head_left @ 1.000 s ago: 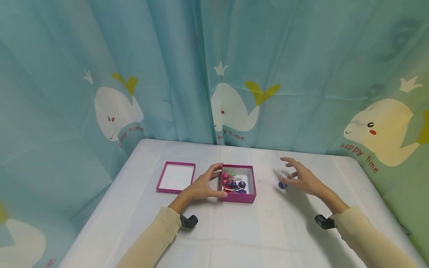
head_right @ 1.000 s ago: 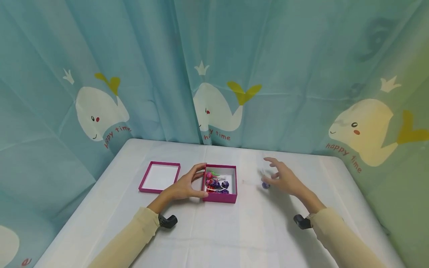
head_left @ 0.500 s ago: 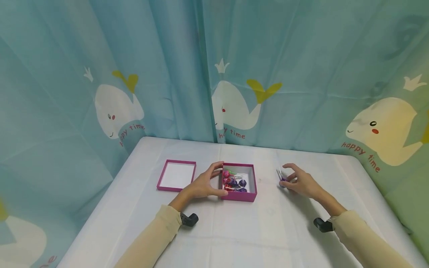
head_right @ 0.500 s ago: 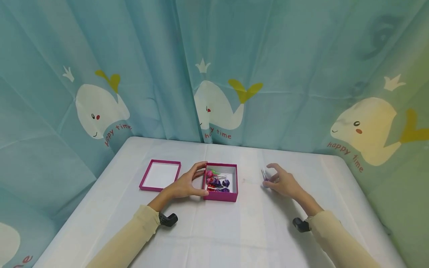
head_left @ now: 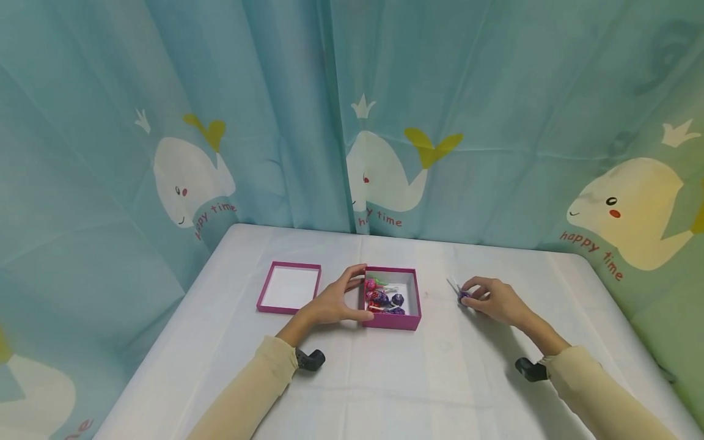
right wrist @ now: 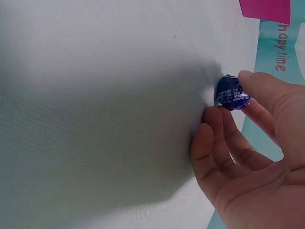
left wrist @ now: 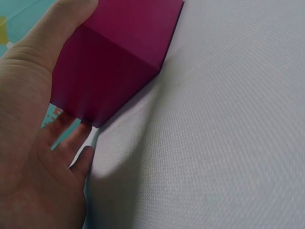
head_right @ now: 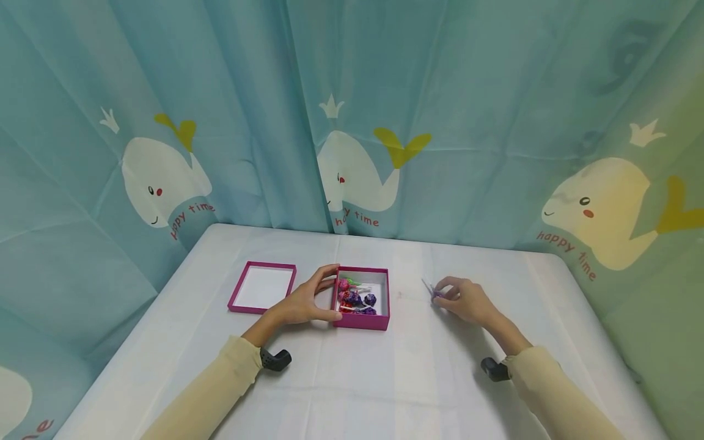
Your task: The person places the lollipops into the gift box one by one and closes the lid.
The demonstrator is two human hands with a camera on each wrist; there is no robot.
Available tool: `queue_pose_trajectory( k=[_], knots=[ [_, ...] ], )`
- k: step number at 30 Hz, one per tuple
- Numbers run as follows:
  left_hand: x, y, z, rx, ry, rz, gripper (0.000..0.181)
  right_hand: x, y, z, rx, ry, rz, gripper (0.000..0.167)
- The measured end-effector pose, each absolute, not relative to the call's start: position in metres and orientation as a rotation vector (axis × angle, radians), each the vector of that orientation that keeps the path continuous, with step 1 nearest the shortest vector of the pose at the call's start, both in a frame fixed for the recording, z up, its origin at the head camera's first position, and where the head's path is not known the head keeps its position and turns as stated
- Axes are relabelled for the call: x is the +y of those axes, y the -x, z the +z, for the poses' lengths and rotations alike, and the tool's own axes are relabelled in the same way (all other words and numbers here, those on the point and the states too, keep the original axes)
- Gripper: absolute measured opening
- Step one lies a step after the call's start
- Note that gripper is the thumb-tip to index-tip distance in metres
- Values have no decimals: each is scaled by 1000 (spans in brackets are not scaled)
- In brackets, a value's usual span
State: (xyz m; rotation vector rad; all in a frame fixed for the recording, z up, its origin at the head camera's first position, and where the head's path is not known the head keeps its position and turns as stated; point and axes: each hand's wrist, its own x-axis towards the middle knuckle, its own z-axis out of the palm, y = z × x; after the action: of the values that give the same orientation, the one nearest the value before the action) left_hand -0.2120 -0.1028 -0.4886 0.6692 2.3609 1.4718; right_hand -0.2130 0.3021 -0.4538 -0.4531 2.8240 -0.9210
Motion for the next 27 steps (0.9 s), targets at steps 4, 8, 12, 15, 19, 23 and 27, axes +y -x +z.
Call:
queue_pose_trajectory(
  k=[4, 8, 12, 15, 19, 23, 27],
  knots=[
    [-104, 212, -488, 2354, -679, 1477, 112, 302, 213, -455, 2839, 475, -924, 21],
    [-104, 212, -488, 2351, -678, 1476, 113, 302, 213, -456, 2855, 496, -909, 19],
    [-104, 212, -488, 2359, -678, 1470, 112, 302, 214, -454, 2853, 527, -893, 18],
    [-104, 211, -487, 2367, -679, 1466, 112, 302, 214, -447, 2846, 579, -893, 18],
    [-104, 211, -487, 2366, -672, 1468, 111, 303, 216, -434, 2832, 643, -896, 18],
    [-104, 210, -487, 2367, -671, 1469, 111, 304, 220, -420, 2793, 705, -892, 20],
    [-103, 211, -487, 2367, -676, 1477, 111, 303, 224, -407, 2749, 780, -871, 22]
  ],
)
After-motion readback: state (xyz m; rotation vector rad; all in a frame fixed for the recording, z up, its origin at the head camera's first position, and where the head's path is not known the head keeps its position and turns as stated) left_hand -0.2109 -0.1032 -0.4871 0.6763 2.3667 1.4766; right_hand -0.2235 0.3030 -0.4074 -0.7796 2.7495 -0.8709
